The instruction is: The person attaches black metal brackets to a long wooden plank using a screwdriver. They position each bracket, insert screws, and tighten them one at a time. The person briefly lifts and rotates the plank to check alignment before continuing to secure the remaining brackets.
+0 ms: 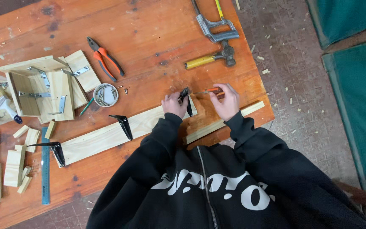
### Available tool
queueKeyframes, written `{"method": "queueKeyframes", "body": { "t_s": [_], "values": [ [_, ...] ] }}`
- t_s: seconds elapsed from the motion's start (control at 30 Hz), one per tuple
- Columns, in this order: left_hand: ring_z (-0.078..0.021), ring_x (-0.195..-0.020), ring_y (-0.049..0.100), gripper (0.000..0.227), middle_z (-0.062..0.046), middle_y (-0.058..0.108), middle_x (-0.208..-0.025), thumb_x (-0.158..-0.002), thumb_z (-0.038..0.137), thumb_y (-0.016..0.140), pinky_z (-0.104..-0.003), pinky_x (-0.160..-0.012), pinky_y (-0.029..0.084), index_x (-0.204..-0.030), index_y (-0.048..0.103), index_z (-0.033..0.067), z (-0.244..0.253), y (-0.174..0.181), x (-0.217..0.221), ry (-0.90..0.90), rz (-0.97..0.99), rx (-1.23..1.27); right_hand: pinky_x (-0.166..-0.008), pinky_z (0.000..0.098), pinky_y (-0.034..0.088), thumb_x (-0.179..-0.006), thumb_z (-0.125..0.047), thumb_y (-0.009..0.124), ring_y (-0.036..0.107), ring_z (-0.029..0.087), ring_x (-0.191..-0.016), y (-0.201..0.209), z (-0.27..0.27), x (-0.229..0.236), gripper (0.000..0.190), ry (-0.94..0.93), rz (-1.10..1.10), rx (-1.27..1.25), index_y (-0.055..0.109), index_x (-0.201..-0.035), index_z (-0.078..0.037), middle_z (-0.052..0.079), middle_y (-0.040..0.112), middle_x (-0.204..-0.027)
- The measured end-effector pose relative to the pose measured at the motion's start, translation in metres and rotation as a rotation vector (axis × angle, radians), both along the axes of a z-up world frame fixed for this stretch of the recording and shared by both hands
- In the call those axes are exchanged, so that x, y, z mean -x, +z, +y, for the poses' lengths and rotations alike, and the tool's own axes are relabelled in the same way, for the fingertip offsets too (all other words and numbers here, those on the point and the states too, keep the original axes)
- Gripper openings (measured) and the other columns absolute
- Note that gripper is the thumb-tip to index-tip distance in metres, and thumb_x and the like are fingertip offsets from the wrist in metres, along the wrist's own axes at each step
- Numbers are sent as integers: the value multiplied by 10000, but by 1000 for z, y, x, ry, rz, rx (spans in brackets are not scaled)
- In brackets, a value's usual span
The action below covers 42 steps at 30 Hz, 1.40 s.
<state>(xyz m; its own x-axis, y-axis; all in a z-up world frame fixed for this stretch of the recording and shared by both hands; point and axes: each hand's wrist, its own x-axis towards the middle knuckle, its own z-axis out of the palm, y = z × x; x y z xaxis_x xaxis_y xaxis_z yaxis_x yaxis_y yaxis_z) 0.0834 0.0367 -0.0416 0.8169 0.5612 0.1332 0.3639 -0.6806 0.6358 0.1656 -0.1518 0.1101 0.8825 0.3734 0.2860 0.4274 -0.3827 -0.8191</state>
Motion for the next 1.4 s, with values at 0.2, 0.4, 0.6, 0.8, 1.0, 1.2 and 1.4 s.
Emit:
{"method": "queueKeyframes", "body": {
  "t_s": [0.2, 0.4, 0.6, 0.8, 1.0, 1.2, 1.4],
  "values": [
    [-279, -965, 665, 334, 10, 713, -859, -752, 526, 787, -455, -869, 477, -896, 703, 236, -3, -14, -2, 32, 10, -24, -577, 353, 626, -871, -27, 795, 703, 371, -827, -3, 17, -3, 249, 31, 35, 41, 708, -1101, 10, 206, 664, -929],
    [-283, -971, 658, 354, 8, 700, -856, -721, 514, 803, -453, -867, 471, -884, 686, 222, -3, -7, -2, 19, 17, -34, -606, 358, 631, -913, -15, 769, 708, 367, -871, 0, 19, -5, 246, 31, 44, 51, 699, -1146, 25, 203, 661, -964],
    [-273, -979, 646, 359, -1, 677, -844, -767, 524, 778, -440, -851, 454, -907, 679, 208, -4, 2, 0, -3, 25, -59, -593, 346, 626, -901, -34, 784, 705, 366, -885, 0, 22, -8, 252, 70, 77, 81, 699, -1132, 19, 200, 656, -965],
    [-250, -1023, 648, 377, 6, 687, -882, -775, 539, 773, -429, -896, 453, -944, 684, 213, -3, -3, 1, -15, 39, -66, -598, 333, 631, -908, -20, 765, 715, 335, -903, 4, 26, -11, 246, 104, 51, 102, 698, -1142, 19, 173, 664, -979],
    [-252, -1031, 636, 361, 3, 679, -898, -848, 519, 742, -422, -911, 433, -991, 695, 190, -1, 0, 3, -48, 56, -27, -569, 319, 619, -895, -37, 777, 700, 355, -872, -7, 27, -14, 267, 128, 6, 114, 701, -1148, 2, 173, 654, -965],
    [-247, -1042, 643, 406, 4, 690, -908, -779, 552, 759, -428, -909, 448, -991, 695, 212, -3, -18, 0, -20, 20, -78, -512, 330, 605, -918, -47, 737, 694, 336, -776, -8, 27, -18, 256, 143, 1, 154, 677, -1159, 20, 200, 653, -960],
    [-231, -1014, 643, 457, 8, 697, -929, -783, 557, 784, -396, -859, 438, -1054, 720, 195, -4, -19, 3, -11, -98, -104, -515, 334, 618, -901, -71, 755, 708, 337, -764, 0, 34, -21, 310, 166, -37, 222, 693, -1195, 6, 183, 650, -935]
  ]
}}
